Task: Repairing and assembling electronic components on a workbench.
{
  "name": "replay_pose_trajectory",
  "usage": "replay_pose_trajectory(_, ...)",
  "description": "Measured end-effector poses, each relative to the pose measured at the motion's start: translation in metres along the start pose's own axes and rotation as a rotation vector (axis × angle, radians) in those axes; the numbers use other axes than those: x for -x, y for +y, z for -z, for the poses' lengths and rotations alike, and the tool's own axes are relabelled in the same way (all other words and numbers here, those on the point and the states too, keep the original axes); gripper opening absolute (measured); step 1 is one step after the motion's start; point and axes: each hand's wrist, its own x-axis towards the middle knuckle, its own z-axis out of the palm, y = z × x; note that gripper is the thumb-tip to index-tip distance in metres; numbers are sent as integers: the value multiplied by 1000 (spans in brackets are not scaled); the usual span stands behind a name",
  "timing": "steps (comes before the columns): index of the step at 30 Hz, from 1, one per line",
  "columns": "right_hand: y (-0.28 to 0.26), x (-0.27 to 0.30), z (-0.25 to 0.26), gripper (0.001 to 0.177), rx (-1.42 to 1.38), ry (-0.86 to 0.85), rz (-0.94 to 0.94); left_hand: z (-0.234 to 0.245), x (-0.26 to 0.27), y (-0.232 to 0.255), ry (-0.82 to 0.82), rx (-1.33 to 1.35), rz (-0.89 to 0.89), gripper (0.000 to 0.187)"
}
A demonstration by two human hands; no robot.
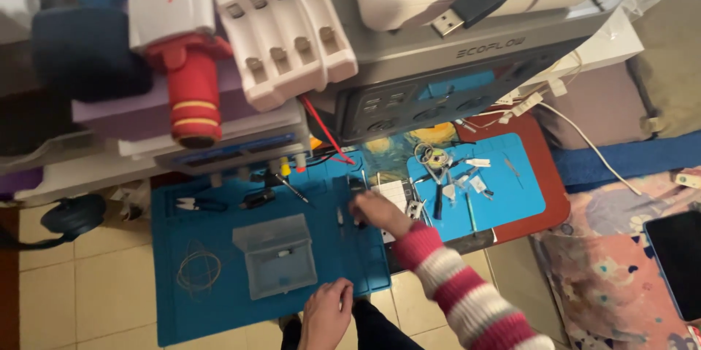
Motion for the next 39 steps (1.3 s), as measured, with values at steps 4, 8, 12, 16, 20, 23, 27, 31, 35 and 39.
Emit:
replay_pose_trajectory(4, 4, -24, -13, 31, 150, 175, 130, 0, 6, -6, 50, -2, -26, 12)
replay_pose_trajectory(8, 23, -26, -43, 37, 65, 273, 161, 1, 6, -8, -39, -45, 78, 15)
replay_pose_trajectory(12, 1, -22, -34, 29, -75, 314, -126, -1, 5, -5, 6, -20, 18, 14)
replay_pose_trajectory(16, 30, -4, -32, 14, -575, 502, -394, 0, -1, 15, -12, 36, 38, 14)
replay_pose_trajectory(20, 68, 62, 9, 12, -695, 692, -630, -20, -18, 19, -5, 47, -77, 13)
replay_pose_trajectory(23, 101, 101, 40, 14, -432, 784, -592, -26, -27, 36, -13, -4, -139, 13)
replay_pose_trajectory(27, 136, 105, 64, 15, -339, 926, -871, -26, -31, 54, -31, -38, -122, 13)
replay_pose_trajectory(31, 156, 84, 79, 21, -4, 882, -949, -30, -36, 54, -4, -54, -110, 13)
replay_pose_trajectory(35, 143, 66, 86, 36, 83, 758, -1054, -32, -29, 43, 50, -80, -146, 12)
replay_pose_trajectory(39, 145, 67, 102, 43, 157, 691, -1124, -37, -28, 39, 20, -62, -72, 12)
